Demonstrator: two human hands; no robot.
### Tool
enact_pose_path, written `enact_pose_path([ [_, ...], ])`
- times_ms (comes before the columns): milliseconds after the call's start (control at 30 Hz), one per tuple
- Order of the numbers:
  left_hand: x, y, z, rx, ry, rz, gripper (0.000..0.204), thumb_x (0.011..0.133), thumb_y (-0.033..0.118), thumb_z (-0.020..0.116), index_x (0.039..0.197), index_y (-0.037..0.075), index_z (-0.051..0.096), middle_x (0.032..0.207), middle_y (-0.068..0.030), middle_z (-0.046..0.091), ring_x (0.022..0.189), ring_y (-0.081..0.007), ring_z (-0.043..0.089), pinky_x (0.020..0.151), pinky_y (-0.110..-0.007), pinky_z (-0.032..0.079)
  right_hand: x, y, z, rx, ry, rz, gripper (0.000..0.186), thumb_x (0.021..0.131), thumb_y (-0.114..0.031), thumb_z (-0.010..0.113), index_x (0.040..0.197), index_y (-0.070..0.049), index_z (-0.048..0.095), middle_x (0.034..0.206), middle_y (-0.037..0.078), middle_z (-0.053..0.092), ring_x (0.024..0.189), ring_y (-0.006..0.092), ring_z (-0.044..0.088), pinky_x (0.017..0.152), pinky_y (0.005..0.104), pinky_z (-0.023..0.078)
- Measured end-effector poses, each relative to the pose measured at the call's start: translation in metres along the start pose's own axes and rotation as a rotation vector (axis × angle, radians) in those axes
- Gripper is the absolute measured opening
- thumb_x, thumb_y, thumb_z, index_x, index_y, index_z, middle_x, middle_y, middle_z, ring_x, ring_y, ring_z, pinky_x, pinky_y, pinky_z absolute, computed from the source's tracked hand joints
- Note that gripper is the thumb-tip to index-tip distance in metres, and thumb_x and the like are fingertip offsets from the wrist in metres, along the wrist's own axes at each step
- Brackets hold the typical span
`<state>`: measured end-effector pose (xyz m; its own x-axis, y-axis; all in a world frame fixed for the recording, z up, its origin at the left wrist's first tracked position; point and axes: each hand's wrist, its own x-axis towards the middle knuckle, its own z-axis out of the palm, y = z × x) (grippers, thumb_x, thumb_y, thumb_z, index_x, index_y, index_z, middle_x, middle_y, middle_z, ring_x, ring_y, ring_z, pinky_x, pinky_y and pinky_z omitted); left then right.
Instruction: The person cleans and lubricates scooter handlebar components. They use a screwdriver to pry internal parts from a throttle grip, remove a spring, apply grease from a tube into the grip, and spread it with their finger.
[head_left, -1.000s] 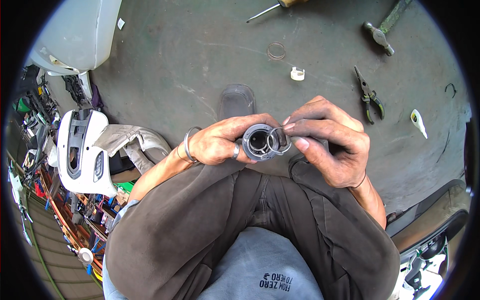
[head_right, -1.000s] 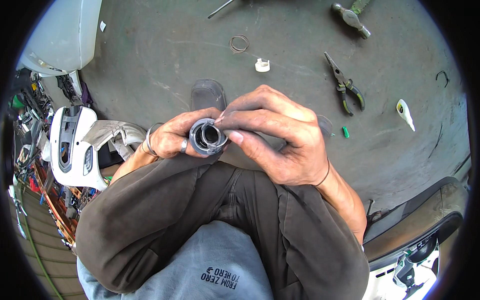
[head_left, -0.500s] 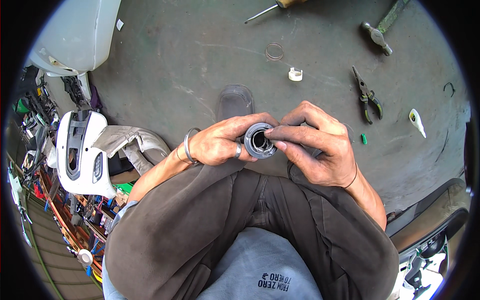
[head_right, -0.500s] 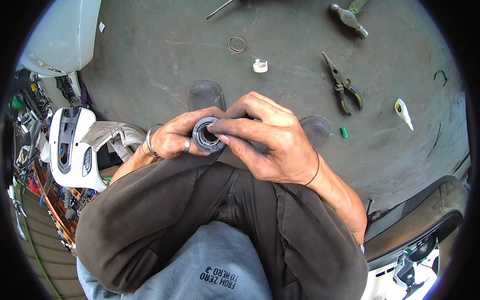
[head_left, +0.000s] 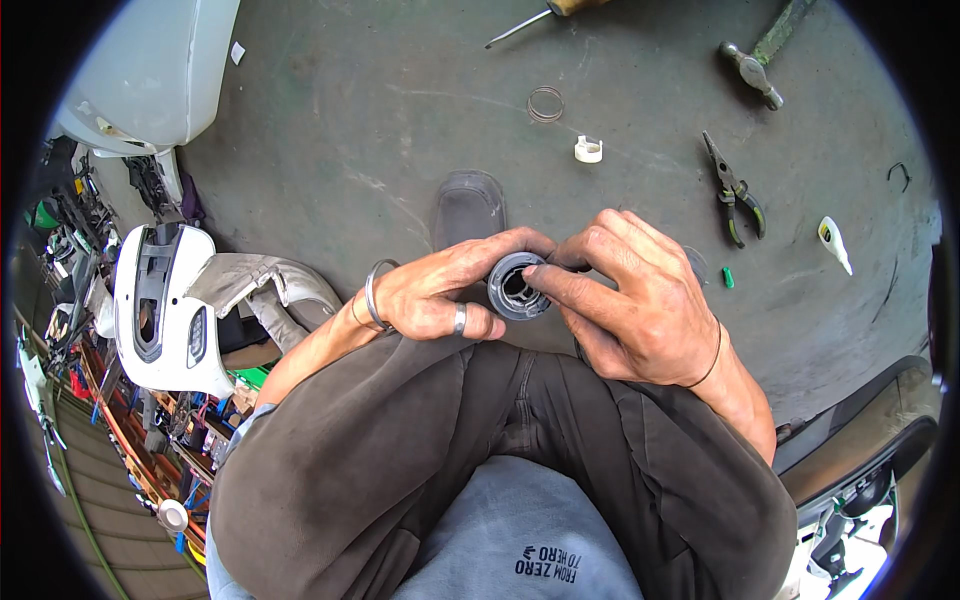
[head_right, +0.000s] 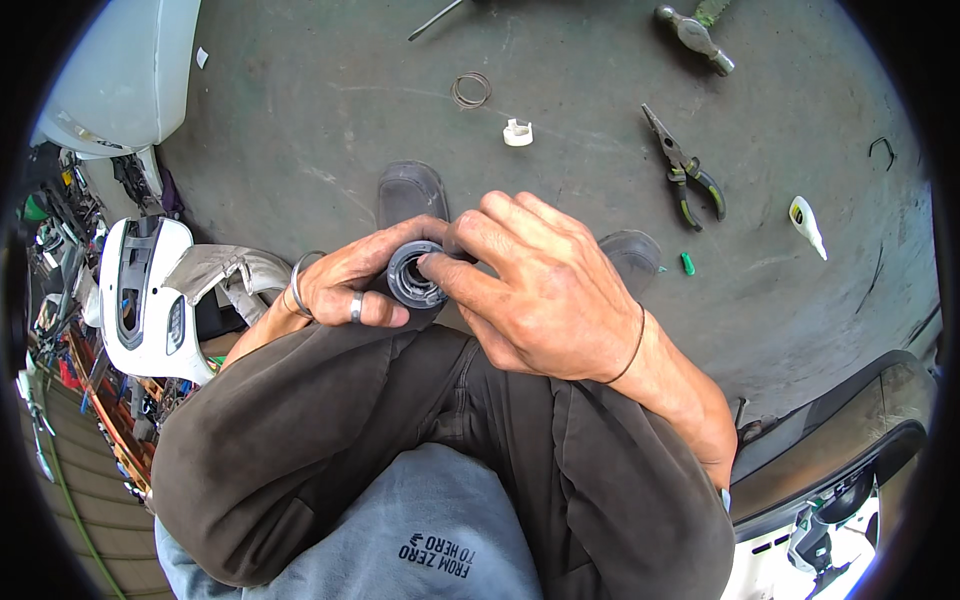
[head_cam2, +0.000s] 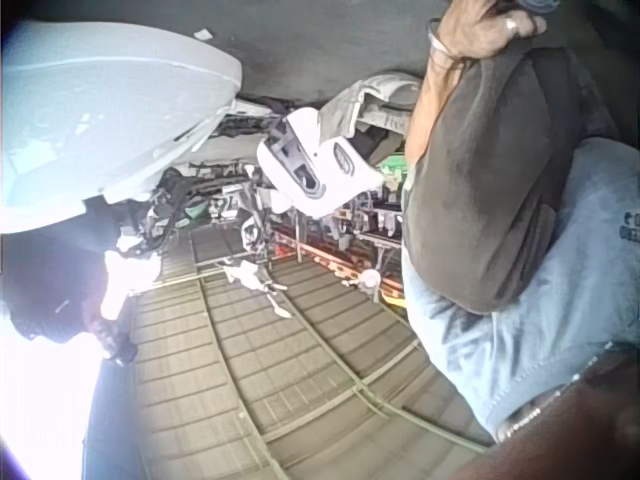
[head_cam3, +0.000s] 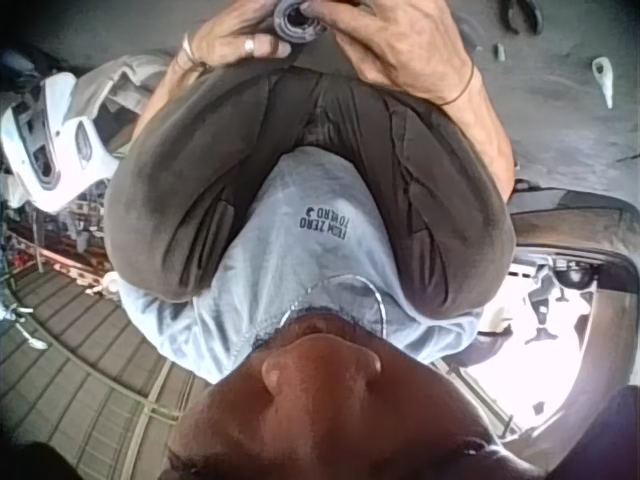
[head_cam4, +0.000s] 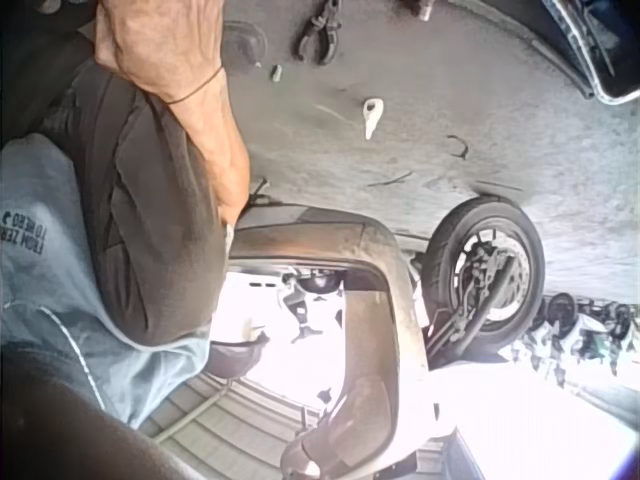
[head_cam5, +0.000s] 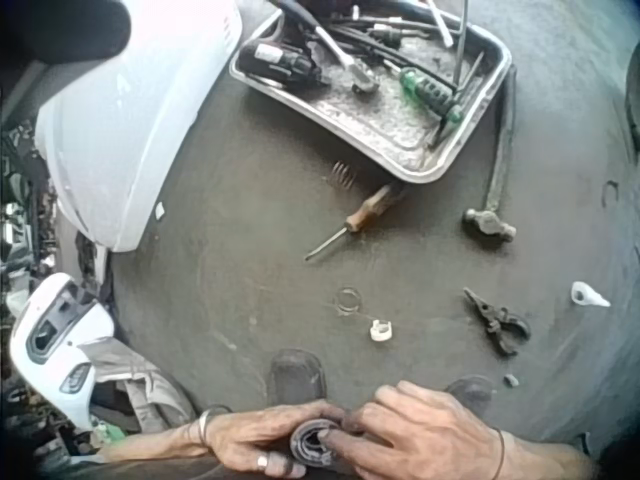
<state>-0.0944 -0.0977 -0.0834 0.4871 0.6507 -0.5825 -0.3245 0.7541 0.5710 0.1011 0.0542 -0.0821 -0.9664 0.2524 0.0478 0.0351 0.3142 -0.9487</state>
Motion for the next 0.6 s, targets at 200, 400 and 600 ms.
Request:
enact_pose_path([
  [200,0.001,0.014,0.010,-0.039,0.097,-0.019,0.066,0.089,0.042,0.050,0.135,-0.006,0.044,0.116,-0.0173,0.059,0.110,-0.0265,0.056,0.095,-0.037,0.041,0.001,-0.001,-0.002,-0.046,-0.014,-0.010,0.038,0.063,-0.006,0.074,0.100,-0.005,0.069,0.084,0.007,0.052,0.076,0.0254,0.052,0.067,0.0370,0.045],
  [400,0.002,0.013,0.008,0.100,0.174,0.080,0.055,0.091,0.033,0.046,0.129,-0.006,0.049,0.113,-0.0198,0.060,0.107,-0.0275,0.057,0.095,-0.039,0.042,0.003,-0.001,0.004,0.154,0.134,0.116,0.030,0.071,-0.001,0.074,0.101,-0.003,0.068,0.084,0.009,0.059,0.077,0.0270,0.059,0.069,0.0374,0.048],
  [600,0.006,0.011,0.007,0.283,0.285,0.180,0.049,0.090,0.031,0.044,0.121,-0.006,0.053,0.107,-0.0205,0.061,0.099,-0.0294,0.060,0.088,-0.040,0.045,0.001,-0.006,0.000,0.392,0.211,0.354,0.021,0.081,-0.003,0.074,0.102,0.000,0.068,0.092,0.011,0.068,0.085,0.0242,0.067,0.074,0.0340,0.054],
])
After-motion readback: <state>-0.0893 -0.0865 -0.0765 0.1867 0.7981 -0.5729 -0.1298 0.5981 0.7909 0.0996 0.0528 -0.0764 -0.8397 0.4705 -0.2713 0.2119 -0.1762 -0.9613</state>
